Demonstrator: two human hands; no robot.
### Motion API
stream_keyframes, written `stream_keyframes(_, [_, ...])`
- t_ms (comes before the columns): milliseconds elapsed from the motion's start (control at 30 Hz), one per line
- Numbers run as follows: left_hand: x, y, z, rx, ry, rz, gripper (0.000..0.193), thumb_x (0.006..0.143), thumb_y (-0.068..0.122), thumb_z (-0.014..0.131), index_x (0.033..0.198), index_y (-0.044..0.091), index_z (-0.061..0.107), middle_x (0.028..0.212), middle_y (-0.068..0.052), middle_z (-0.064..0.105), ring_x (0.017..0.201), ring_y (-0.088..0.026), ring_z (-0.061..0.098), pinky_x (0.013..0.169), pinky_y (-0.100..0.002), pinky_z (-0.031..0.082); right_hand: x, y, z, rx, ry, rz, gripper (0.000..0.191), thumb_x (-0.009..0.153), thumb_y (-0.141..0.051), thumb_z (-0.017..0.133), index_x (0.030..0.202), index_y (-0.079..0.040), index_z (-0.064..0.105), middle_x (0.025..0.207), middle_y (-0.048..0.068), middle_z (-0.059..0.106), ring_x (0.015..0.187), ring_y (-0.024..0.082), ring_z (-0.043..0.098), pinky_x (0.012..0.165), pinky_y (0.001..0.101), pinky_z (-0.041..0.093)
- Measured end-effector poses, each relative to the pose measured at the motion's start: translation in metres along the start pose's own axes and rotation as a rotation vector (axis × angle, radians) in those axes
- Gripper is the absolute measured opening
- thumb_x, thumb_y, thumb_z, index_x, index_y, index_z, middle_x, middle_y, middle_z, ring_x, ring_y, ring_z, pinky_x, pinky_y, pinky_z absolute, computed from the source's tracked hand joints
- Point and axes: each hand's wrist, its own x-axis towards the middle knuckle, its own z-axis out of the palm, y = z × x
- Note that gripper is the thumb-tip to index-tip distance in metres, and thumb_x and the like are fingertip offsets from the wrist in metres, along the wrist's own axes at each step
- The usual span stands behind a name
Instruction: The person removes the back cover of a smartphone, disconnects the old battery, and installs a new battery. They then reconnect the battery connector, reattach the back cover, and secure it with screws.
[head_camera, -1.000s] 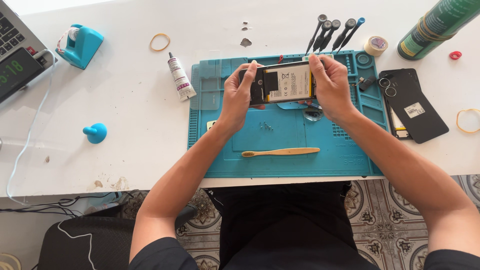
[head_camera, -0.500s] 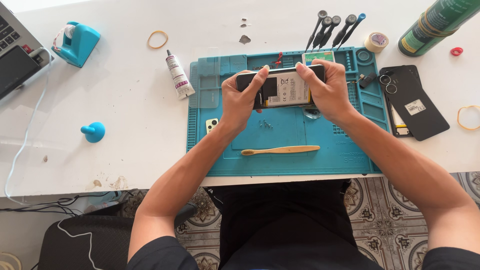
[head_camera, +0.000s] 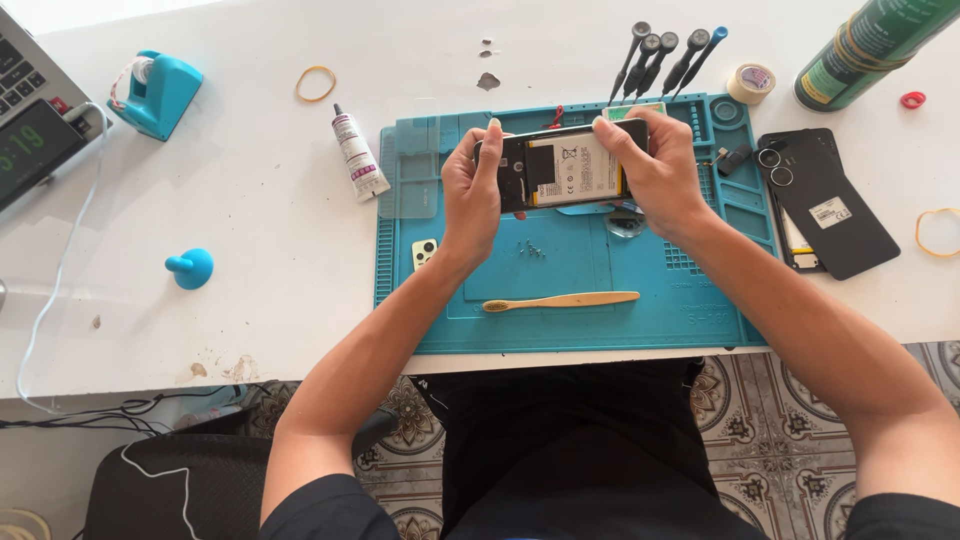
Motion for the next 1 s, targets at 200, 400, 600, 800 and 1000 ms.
stream_keyframes(200, [-0.003, -0.007, -0.002, 0.064, 0.002, 0.037, 0.036, 0.108, 0.041, 0.051, 0.089, 0.011, 0.052, 0.069, -0.003, 0.065, 0.056, -0.011, 0.071, 0.035, -0.022, 0.051, -0.002, -0.006, 0.004, -0.135, 0.01, -0.054, 0.03, 0.099, -0.031, 0.076, 0.088, -0.012, 0.055, 0.075, 0.001, 0.065, 0.062, 0.004, 0.062, 0.052, 0.0208, 0.054])
stream_keyframes(400, [-0.013, -0.007, 0.006, 0.12, -0.022, 0.039, 0.037, 0.108, 0.041, 0.052, 0.088, 0.01, 0.052, 0.067, -0.003, 0.063, 0.054, -0.009, 0.067, 0.037, -0.021, 0.051, -0.007, -0.004, 0.007, -0.104, 0.092, -0.045, 0.042, 0.096, -0.028, 0.083, 0.079, -0.015, 0.047, 0.069, -0.002, 0.057, 0.058, 0.003, 0.056, 0.049, 0.0205, 0.051])
stream_keyframes(600, [-0.017, -0.002, 0.007, 0.155, -0.048, 0.051, 0.038, 0.108, 0.042, 0.052, 0.089, 0.01, 0.05, 0.069, -0.003, 0.063, 0.057, -0.011, 0.07, 0.037, -0.022, 0.051, -0.012, -0.008, 0.006, 0.051, 0.044, -0.083, 0.041, 0.098, -0.021, 0.083, 0.078, -0.016, 0.047, 0.071, -0.002, 0.059, 0.061, 0.003, 0.06, 0.053, 0.0226, 0.056])
stream_keyframes(800, [-0.01, 0.0, 0.009, 0.1, -0.044, 0.027, 0.035, 0.109, 0.039, 0.052, 0.094, 0.008, 0.053, 0.071, -0.006, 0.066, 0.058, -0.012, 0.07, 0.039, -0.023, 0.052, -0.009, -0.01, 0.006, 0.075, 0.045, -0.088, 0.036, 0.097, -0.019, 0.08, 0.08, -0.016, 0.049, 0.074, 0.0, 0.065, 0.066, 0.005, 0.067, 0.057, 0.025, 0.06])
stream_keyframes(1000, [-0.004, 0.005, 0.004, -0.058, -0.046, 0.022, 0.038, 0.108, 0.04, 0.044, 0.096, 0.008, 0.061, 0.079, -0.006, 0.074, 0.065, -0.011, 0.075, 0.046, -0.023, 0.06, -0.003, -0.01, 0.003, 0.176, 0.138, -0.033, 0.033, 0.098, -0.019, 0.081, 0.081, -0.014, 0.053, 0.081, 0.001, 0.066, 0.069, 0.004, 0.065, 0.061, 0.0252, 0.061])
